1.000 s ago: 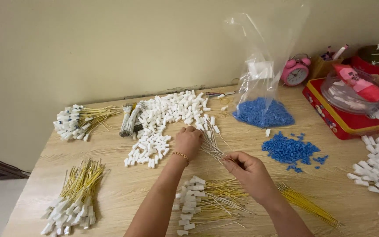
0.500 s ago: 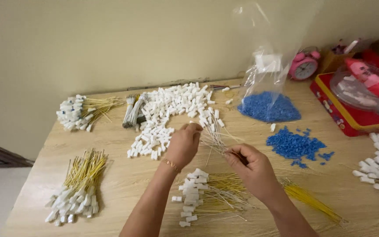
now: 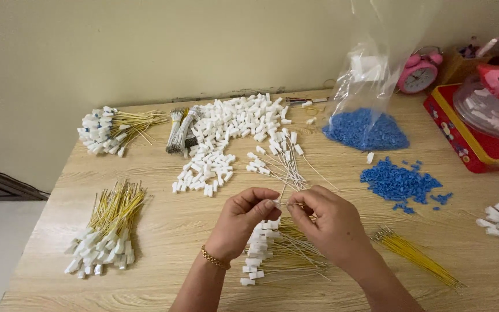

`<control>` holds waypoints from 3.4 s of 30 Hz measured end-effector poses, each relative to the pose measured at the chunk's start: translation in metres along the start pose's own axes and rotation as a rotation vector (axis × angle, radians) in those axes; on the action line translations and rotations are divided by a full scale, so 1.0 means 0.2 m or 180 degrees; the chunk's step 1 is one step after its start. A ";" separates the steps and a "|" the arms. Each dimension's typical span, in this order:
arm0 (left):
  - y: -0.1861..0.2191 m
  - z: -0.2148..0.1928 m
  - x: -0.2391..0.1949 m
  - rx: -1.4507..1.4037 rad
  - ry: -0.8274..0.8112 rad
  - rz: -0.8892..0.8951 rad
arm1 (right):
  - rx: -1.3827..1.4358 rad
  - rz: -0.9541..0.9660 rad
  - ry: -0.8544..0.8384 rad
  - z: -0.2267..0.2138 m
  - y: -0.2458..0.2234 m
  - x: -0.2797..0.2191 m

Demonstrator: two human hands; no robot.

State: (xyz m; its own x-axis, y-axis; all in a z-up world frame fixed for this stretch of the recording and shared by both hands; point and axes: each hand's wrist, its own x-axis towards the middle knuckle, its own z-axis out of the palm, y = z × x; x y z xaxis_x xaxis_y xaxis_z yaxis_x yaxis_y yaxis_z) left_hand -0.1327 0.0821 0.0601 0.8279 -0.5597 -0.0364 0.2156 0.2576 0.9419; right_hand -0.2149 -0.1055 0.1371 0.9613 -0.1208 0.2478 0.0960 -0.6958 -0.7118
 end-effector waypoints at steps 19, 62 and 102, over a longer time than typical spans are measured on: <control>0.02 0.02 -0.02 -0.0083 -0.0082 0.0034 | 0.0559 0.0220 -0.0306 0.02 0.05 0.00; -0.16 -0.26 0.50 0.4833 0.0912 0.0498 | 0.0485 0.1198 -0.0692 0.08 0.24 0.04; -0.07 0.02 -0.06 -0.0270 0.0215 0.0075 | -0.0065 -0.0238 -0.0044 0.05 0.04 -0.03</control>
State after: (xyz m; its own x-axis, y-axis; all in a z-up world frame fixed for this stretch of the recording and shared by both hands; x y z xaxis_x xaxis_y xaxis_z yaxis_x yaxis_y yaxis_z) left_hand -0.1484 0.0826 0.0493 0.8656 -0.4991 -0.0395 0.2362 0.3374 0.9113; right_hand -0.2168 -0.1033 0.1236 0.9551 -0.0582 0.2905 0.1626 -0.7168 -0.6780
